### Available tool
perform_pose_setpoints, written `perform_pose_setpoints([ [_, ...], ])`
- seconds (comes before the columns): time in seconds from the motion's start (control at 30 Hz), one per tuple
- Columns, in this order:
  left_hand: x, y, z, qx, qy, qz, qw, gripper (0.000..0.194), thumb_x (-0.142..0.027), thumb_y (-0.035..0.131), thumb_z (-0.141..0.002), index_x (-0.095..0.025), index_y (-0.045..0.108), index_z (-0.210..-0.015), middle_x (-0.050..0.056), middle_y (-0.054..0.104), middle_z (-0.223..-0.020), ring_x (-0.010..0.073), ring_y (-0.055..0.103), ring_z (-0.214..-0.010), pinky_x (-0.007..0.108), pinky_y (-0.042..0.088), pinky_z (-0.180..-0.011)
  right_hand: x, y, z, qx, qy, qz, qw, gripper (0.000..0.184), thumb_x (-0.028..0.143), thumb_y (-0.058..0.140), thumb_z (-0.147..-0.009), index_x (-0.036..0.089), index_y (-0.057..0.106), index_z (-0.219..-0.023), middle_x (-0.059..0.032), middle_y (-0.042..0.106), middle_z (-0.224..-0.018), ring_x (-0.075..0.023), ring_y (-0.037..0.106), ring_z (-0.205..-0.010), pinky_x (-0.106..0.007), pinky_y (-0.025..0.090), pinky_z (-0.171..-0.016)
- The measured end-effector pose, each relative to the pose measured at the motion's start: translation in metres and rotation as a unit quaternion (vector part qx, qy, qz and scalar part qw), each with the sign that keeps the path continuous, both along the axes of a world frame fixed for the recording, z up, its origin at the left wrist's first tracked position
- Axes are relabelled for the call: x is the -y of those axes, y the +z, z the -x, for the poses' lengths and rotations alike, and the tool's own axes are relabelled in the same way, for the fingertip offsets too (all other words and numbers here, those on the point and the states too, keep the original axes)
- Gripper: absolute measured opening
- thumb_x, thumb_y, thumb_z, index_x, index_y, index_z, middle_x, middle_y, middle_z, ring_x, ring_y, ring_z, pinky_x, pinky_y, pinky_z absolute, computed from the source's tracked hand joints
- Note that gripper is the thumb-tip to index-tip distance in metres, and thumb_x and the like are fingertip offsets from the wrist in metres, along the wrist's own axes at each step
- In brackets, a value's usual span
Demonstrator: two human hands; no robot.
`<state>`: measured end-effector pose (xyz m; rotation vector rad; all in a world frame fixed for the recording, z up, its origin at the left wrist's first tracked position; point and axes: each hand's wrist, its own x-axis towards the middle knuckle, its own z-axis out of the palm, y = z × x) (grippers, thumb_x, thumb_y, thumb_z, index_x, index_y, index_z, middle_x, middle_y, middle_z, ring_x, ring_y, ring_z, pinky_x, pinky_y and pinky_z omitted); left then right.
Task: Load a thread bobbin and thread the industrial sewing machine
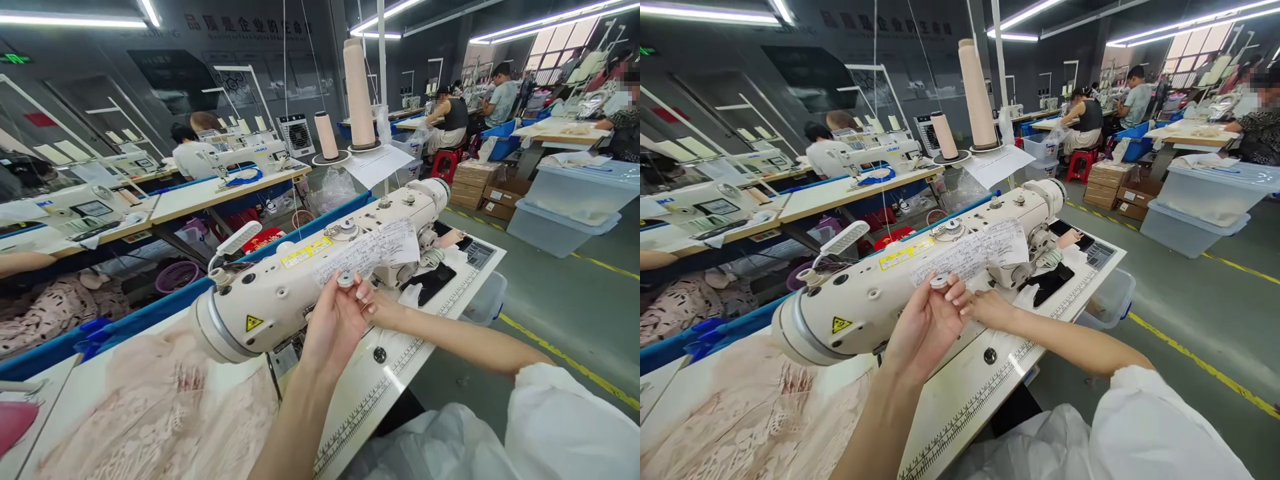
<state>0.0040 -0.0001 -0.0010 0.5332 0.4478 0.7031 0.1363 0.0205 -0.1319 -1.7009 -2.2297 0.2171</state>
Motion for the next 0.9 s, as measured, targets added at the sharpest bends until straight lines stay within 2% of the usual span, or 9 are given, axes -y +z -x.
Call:
perform_pose_setpoints([
  [0.07, -0.001, -0.001, 0.001, 0.006, -0.005, 0.001, 1.000, 0.041, -0.030, 0.032, -0.102, -0.014, 0.058, -0.075, 0.001, 0.042, -0.069, 0.0116, 0.043, -0.060, 0.022, 0.043, -0.058, 0.017, 0.001, -0.008, 0.003, -0.002, -0.014, 1.000, 0.023, 0.016, 0.046, -0.094, 0.024, 0.064, -0.104, -0.0070, 0.068, -0.100, -0.0189, 0.064, -0.080, -0.029, 0.048, -0.060],
  [0.17, -0.002, -0.004, 0.003, 0.016, -0.014, 0.004, 1.000, 0.040, -0.030, 0.034, -0.102, -0.014, 0.058, -0.075, 0.000, 0.042, -0.068, 0.0116, 0.043, -0.061, 0.022, 0.044, -0.059, 0.052, 0.014, -0.024, -0.005, 0.007, -0.040, 0.999, 0.029, 0.021, 0.037, -0.098, 0.024, 0.058, -0.118, -0.0065, 0.067, -0.101, -0.0183, 0.065, -0.083, -0.029, 0.047, -0.061],
  [0.27, -0.003, -0.005, 0.004, 0.020, -0.017, 0.004, 1.000, 0.040, -0.031, 0.034, -0.102, -0.014, 0.058, -0.075, 0.000, 0.042, -0.068, 0.0116, 0.043, -0.061, 0.022, 0.044, -0.059, 0.079, 0.046, -0.044, -0.080, 0.015, -0.116, 0.990, 0.030, 0.039, 0.048, -0.097, 0.022, 0.056, -0.120, -0.0049, 0.065, -0.092, -0.0167, 0.063, -0.078, -0.027, 0.048, -0.062],
  [0.33, -0.003, -0.004, 0.004, 0.018, -0.014, 0.004, 1.000, 0.041, -0.031, 0.033, -0.102, -0.014, 0.057, -0.074, 0.000, 0.042, -0.068, 0.0112, 0.043, -0.061, 0.022, 0.043, -0.059, 0.084, 0.074, -0.057, -0.077, 0.003, -0.198, 0.977, 0.026, 0.032, 0.045, -0.099, 0.022, 0.057, -0.119, -0.0051, 0.066, -0.092, -0.0148, 0.062, -0.076, -0.026, 0.046, -0.063],
  [0.37, -0.002, -0.003, 0.003, 0.016, -0.012, 0.003, 1.000, 0.041, -0.031, 0.033, -0.102, -0.014, 0.057, -0.074, 0.000, 0.043, -0.069, 0.0111, 0.042, -0.061, 0.022, 0.043, -0.058, 0.081, 0.090, -0.063, -0.048, -0.019, -0.249, 0.967, 0.026, 0.032, 0.045, -0.099, 0.020, 0.057, -0.119, -0.0055, 0.066, -0.092, -0.0144, 0.061, -0.075, -0.025, 0.044, -0.064],
  [0.43, -0.001, -0.001, 0.003, 0.013, -0.009, 0.003, 1.000, 0.041, -0.032, 0.033, -0.102, -0.014, 0.056, -0.074, 0.000, 0.043, -0.069, 0.0108, 0.042, -0.060, 0.022, 0.042, -0.058, 0.069, 0.117, -0.071, 0.087, -0.072, -0.322, 0.940, 0.024, 0.030, 0.045, -0.100, 0.019, 0.060, -0.115, -0.0048, 0.067, -0.088, -0.0140, 0.059, -0.070, -0.026, 0.038, -0.060],
  [0.53, 0.000, 0.002, 0.002, 0.015, -0.006, 0.005, 1.000, 0.039, -0.033, 0.034, -0.102, -0.015, 0.055, -0.075, 0.000, 0.043, -0.070, 0.0109, 0.042, -0.061, 0.021, 0.042, -0.058, 0.041, 0.146, -0.074, 0.252, -0.096, -0.350, 0.897, 0.024, 0.023, 0.040, -0.101, 0.018, 0.063, -0.108, -0.0035, 0.067, -0.083, -0.0143, 0.057, -0.071, -0.029, 0.029, -0.055],
  [0.7, 0.001, 0.002, 0.004, 0.023, -0.012, 0.003, 1.000, 0.037, -0.033, 0.036, -0.101, -0.015, 0.056, -0.075, 0.001, 0.044, -0.071, 0.0114, 0.043, -0.061, 0.022, 0.042, -0.058, 0.012, 0.156, -0.067, 0.339, -0.040, -0.319, 0.884, 0.031, 0.009, 0.034, -0.098, 0.016, 0.062, -0.110, -0.0047, 0.067, -0.086, -0.0147, 0.055, -0.074, -0.030, 0.029, -0.060],
  [0.9, 0.000, 0.002, 0.004, 0.026, -0.014, 0.003, 1.000, 0.035, -0.034, 0.038, -0.101, -0.015, 0.054, -0.076, 0.000, 0.044, -0.071, 0.0110, 0.043, -0.062, 0.022, 0.042, -0.059, 0.010, 0.158, -0.064, 0.357, -0.021, -0.327, 0.875, 0.036, 0.009, 0.030, -0.100, 0.013, 0.063, -0.113, -0.0057, 0.066, -0.084, -0.0155, 0.053, -0.074, -0.031, 0.032, -0.061],
])
